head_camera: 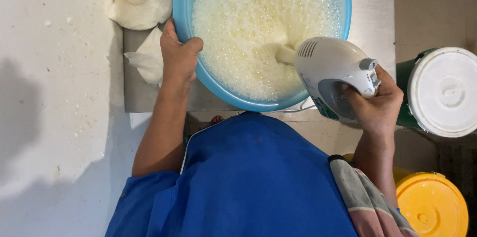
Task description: Using an electric hand mixer to whip liquid ingredients in a large plastic bowl on a stainless steel counter.
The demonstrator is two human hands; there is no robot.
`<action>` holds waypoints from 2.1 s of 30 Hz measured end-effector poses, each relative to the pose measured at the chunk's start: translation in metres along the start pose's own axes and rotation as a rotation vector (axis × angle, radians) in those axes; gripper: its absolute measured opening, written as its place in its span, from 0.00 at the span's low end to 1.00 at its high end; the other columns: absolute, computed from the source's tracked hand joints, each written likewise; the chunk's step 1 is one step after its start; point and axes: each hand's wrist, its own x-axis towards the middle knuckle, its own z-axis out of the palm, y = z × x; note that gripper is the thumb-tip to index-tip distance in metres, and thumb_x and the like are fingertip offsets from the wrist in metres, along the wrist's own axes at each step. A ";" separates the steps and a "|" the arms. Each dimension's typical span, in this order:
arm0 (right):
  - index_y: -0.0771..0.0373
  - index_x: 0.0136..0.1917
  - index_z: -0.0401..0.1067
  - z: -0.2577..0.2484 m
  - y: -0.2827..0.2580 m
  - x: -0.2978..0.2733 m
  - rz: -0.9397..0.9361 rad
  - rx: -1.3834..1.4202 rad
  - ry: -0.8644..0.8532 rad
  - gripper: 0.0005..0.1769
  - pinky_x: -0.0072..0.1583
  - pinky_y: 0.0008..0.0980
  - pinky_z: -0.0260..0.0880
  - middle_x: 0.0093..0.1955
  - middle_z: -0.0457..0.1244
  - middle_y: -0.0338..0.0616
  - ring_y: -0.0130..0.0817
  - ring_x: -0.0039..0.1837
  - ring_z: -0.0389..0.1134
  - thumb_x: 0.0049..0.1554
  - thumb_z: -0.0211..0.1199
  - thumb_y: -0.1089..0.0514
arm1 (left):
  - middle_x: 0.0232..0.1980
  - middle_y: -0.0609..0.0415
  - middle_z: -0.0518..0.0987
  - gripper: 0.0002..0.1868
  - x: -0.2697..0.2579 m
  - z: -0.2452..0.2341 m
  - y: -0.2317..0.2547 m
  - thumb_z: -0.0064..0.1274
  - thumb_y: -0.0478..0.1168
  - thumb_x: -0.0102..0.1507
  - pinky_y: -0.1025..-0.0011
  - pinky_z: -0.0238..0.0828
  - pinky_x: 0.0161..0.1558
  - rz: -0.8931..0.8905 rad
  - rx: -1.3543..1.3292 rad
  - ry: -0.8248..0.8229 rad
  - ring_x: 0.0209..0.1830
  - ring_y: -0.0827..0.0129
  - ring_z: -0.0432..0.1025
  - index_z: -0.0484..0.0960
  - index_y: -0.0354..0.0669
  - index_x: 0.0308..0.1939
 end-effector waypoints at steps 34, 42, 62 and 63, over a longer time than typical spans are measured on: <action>0.71 0.63 0.71 0.000 0.016 0.017 0.004 0.031 0.094 0.19 0.54 0.37 0.67 0.53 0.65 0.46 0.36 0.53 0.64 0.58 0.64 0.70 | 0.47 0.59 0.78 0.32 0.009 -0.005 -0.001 0.47 0.27 0.46 0.72 0.76 0.38 -0.031 0.009 0.008 0.41 0.70 0.74 0.75 0.44 0.56; 0.73 0.68 0.73 -0.006 0.028 0.014 0.074 -0.044 0.119 0.27 0.52 0.38 0.67 0.56 0.66 0.48 0.37 0.54 0.65 0.54 0.63 0.72 | 0.47 0.58 0.78 0.33 0.002 -0.005 0.007 0.47 0.28 0.47 0.72 0.75 0.37 -0.074 0.016 0.010 0.40 0.70 0.73 0.74 0.44 0.59; 0.71 0.75 0.64 0.009 0.019 0.013 -0.030 0.060 0.106 0.36 0.62 0.37 0.73 0.67 0.65 0.49 0.34 0.61 0.66 0.54 0.64 0.70 | 0.44 0.58 0.78 0.29 -0.002 -0.004 0.011 0.47 0.29 0.47 0.71 0.75 0.36 -0.084 0.051 0.053 0.37 0.70 0.73 0.74 0.45 0.53; 0.71 0.75 0.64 0.005 0.022 0.013 -0.032 0.064 0.104 0.36 0.62 0.37 0.73 0.67 0.65 0.49 0.34 0.61 0.66 0.54 0.64 0.70 | 0.44 0.58 0.78 0.29 -0.003 -0.005 0.011 0.47 0.29 0.47 0.71 0.75 0.36 -0.083 0.052 0.057 0.37 0.70 0.73 0.74 0.45 0.53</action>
